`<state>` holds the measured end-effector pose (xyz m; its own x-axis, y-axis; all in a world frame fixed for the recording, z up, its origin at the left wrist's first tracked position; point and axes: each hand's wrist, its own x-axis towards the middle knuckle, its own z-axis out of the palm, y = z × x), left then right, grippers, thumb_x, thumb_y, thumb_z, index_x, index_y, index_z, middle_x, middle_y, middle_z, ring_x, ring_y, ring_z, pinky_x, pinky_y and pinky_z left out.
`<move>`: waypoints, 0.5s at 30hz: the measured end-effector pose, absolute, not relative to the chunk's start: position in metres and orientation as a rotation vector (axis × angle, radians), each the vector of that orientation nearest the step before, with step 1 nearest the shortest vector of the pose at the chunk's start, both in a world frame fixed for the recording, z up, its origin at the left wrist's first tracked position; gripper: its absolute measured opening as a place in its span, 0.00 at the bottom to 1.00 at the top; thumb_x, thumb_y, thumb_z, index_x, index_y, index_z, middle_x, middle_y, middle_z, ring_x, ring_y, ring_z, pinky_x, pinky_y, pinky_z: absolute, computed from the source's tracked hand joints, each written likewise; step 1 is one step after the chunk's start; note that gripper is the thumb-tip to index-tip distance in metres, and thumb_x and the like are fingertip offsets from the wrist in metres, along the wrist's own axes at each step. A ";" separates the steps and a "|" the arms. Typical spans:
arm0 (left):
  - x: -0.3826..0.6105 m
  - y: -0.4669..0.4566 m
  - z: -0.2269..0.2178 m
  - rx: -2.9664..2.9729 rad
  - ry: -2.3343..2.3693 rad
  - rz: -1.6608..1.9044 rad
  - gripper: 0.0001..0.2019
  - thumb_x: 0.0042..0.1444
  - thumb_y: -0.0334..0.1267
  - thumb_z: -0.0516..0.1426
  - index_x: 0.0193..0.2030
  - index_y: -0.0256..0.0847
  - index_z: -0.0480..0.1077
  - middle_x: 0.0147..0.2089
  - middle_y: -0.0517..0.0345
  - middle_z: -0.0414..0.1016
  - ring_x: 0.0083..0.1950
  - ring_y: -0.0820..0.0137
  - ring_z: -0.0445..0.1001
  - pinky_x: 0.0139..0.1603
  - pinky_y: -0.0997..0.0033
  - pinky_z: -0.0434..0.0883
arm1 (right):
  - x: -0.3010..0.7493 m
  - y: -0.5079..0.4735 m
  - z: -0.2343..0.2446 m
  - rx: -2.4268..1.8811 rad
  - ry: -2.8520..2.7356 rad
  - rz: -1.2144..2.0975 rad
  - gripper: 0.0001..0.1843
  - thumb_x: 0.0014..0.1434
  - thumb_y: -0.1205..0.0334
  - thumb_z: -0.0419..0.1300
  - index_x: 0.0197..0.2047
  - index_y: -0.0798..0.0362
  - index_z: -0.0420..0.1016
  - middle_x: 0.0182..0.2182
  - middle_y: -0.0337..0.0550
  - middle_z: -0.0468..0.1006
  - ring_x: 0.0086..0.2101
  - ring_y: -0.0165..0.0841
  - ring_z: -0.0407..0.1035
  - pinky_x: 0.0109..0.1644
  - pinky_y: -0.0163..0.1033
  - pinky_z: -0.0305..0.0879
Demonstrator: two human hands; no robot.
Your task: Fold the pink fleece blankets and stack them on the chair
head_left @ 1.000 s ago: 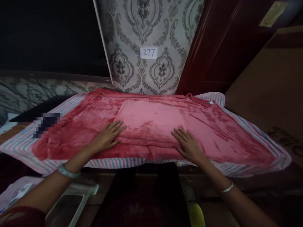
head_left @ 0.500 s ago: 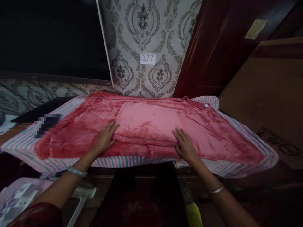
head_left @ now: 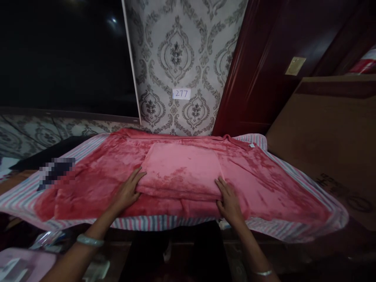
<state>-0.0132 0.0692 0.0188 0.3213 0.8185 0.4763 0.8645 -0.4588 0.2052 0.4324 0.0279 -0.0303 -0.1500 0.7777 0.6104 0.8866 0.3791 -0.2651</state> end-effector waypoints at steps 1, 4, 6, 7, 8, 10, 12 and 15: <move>-0.014 0.069 0.017 -2.471 -1.586 -0.815 0.34 0.50 0.27 0.52 0.66 0.41 0.60 0.74 0.44 0.55 0.72 0.58 0.61 0.68 0.58 0.67 | 0.433 0.028 -0.032 -1.422 -1.936 -0.197 0.48 0.54 0.74 0.51 0.76 0.46 0.43 0.70 0.51 0.59 0.67 0.45 0.56 0.67 0.59 0.60; -0.018 0.069 0.010 -2.438 -1.585 -0.834 0.35 0.50 0.26 0.52 0.67 0.43 0.59 0.74 0.45 0.56 0.71 0.58 0.62 0.67 0.58 0.68 | 0.435 0.029 -0.038 -1.389 -1.888 -0.157 0.49 0.54 0.74 0.52 0.76 0.45 0.41 0.69 0.50 0.60 0.67 0.45 0.56 0.67 0.61 0.59; -0.020 0.069 0.007 -2.424 -1.573 -0.858 0.35 0.51 0.26 0.52 0.68 0.43 0.59 0.73 0.45 0.57 0.71 0.58 0.63 0.66 0.59 0.68 | 0.438 0.031 -0.042 -1.357 -1.858 -0.125 0.49 0.53 0.73 0.52 0.76 0.45 0.42 0.69 0.50 0.59 0.68 0.46 0.55 0.68 0.62 0.57; -0.021 0.069 0.006 -2.418 -1.560 -0.875 0.35 0.51 0.26 0.52 0.68 0.43 0.59 0.73 0.45 0.57 0.71 0.58 0.63 0.66 0.59 0.69 | 0.439 0.032 -0.044 -1.343 -1.845 -0.109 0.49 0.52 0.73 0.52 0.76 0.46 0.43 0.70 0.50 0.59 0.68 0.46 0.55 0.68 0.62 0.57; -0.022 0.069 0.005 -2.414 -1.542 -0.894 0.35 0.51 0.26 0.52 0.68 0.42 0.59 0.73 0.45 0.57 0.71 0.58 0.63 0.66 0.59 0.69 | 0.440 0.033 -0.046 -1.334 -1.833 -0.094 0.49 0.52 0.72 0.53 0.75 0.46 0.45 0.70 0.49 0.59 0.68 0.46 0.54 0.68 0.61 0.56; -0.024 0.070 0.003 -2.408 -1.497 -0.936 0.35 0.51 0.26 0.52 0.68 0.42 0.58 0.74 0.44 0.56 0.71 0.57 0.62 0.65 0.59 0.69 | 0.440 0.035 -0.049 -1.330 -1.812 -0.069 0.48 0.50 0.72 0.53 0.74 0.47 0.48 0.70 0.49 0.59 0.68 0.46 0.54 0.68 0.60 0.56; -0.027 0.072 0.001 -2.412 -1.446 -0.971 0.34 0.51 0.26 0.52 0.68 0.41 0.59 0.74 0.43 0.55 0.71 0.56 0.62 0.65 0.58 0.70 | 0.440 0.037 -0.052 -1.336 -1.788 -0.056 0.49 0.49 0.73 0.53 0.74 0.47 0.50 0.69 0.48 0.60 0.68 0.46 0.55 0.68 0.60 0.57; -0.029 0.074 -0.002 -2.420 -1.427 -1.003 0.33 0.51 0.26 0.52 0.67 0.43 0.60 0.75 0.44 0.54 0.71 0.56 0.62 0.64 0.57 0.71 | 0.439 0.037 -0.055 -1.341 -1.753 -0.065 0.49 0.49 0.73 0.54 0.74 0.47 0.50 0.68 0.49 0.63 0.66 0.46 0.58 0.67 0.60 0.59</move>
<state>-0.0294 0.0742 -0.0016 0.3205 0.7181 0.6177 0.8243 -0.5327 0.1916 0.4395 0.0370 -0.0550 -0.0065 0.7455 0.6665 0.7927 0.4102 -0.4511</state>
